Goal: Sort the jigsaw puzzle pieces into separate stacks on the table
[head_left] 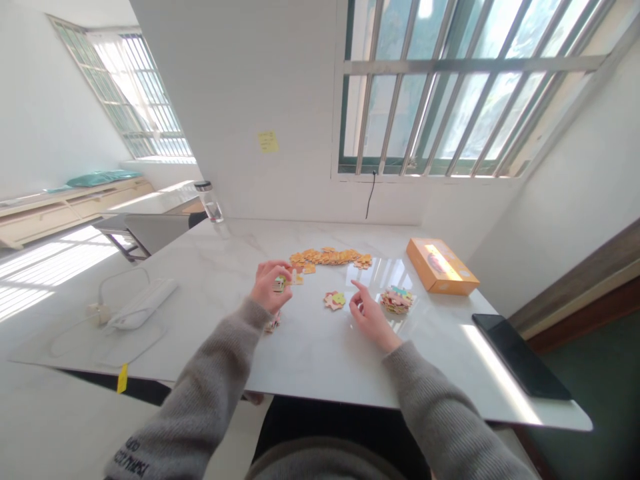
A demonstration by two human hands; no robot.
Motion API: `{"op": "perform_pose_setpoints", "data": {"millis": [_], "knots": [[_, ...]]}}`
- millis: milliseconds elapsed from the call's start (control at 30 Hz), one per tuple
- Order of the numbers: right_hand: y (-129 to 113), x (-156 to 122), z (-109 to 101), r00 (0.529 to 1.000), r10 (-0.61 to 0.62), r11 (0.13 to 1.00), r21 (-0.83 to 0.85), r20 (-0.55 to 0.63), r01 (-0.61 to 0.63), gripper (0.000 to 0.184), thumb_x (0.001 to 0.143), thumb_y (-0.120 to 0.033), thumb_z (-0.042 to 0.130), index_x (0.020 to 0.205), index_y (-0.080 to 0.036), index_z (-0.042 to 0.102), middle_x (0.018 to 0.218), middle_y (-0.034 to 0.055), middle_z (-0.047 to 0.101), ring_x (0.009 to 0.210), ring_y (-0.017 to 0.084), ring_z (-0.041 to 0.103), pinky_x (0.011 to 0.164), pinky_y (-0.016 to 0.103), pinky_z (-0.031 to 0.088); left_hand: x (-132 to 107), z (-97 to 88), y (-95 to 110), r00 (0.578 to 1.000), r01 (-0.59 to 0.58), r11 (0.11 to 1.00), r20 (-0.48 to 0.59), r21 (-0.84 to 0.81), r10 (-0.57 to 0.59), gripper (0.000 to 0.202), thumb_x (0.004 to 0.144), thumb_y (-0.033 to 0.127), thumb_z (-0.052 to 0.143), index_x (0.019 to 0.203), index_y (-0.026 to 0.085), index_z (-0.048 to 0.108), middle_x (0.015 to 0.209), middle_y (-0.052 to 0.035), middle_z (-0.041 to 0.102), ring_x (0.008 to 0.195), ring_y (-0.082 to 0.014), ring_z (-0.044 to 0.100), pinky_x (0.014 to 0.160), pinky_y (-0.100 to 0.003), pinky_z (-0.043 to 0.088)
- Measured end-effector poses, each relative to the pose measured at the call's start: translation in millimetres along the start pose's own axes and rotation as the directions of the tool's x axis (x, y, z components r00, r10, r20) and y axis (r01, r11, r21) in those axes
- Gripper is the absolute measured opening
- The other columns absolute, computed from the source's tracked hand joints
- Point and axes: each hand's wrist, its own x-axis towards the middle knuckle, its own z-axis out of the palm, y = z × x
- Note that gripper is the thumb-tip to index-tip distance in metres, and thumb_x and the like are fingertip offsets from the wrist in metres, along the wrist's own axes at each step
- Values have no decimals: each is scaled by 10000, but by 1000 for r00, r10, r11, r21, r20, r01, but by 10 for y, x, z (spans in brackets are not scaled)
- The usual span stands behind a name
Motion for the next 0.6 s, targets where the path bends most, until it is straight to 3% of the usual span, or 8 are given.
{"op": "perform_pose_setpoints", "data": {"millis": [133,233,333,600], "knots": [[13,-7,2,999,-23,999,-34,31,24,537,921,-219,440,1450,-193,353,869,14,588,741,158,568,720,307,478,66,-76,-713,991,103,992,75,79,-108,109,679,149,570,767,214,561,1073,-53,662,1045,-254,552,1028,-478,406],[-4,-6,6,999,-29,998,-46,44,31,530,923,-199,427,1447,-193,351,864,11,586,740,154,565,727,304,476,43,-61,-1076,978,165,984,118,66,-172,116,667,160,574,760,227,556,1078,-59,671,1041,-267,553,980,-477,441],[-21,-2,9,998,-32,998,-47,51,34,530,921,-188,425,1445,-194,349,859,8,582,738,153,563,733,301,475,6,-25,-1210,972,178,983,149,34,-181,128,672,176,581,780,240,555,1101,-68,673,1059,-280,553,947,-479,458],[-15,-12,7,998,-28,998,-56,55,32,524,925,-188,424,1445,-194,354,868,10,585,748,154,564,750,301,473,-43,80,-1222,956,188,982,223,25,-188,146,660,190,560,798,239,562,1126,-83,677,1082,-309,550,991,-556,440]]}}
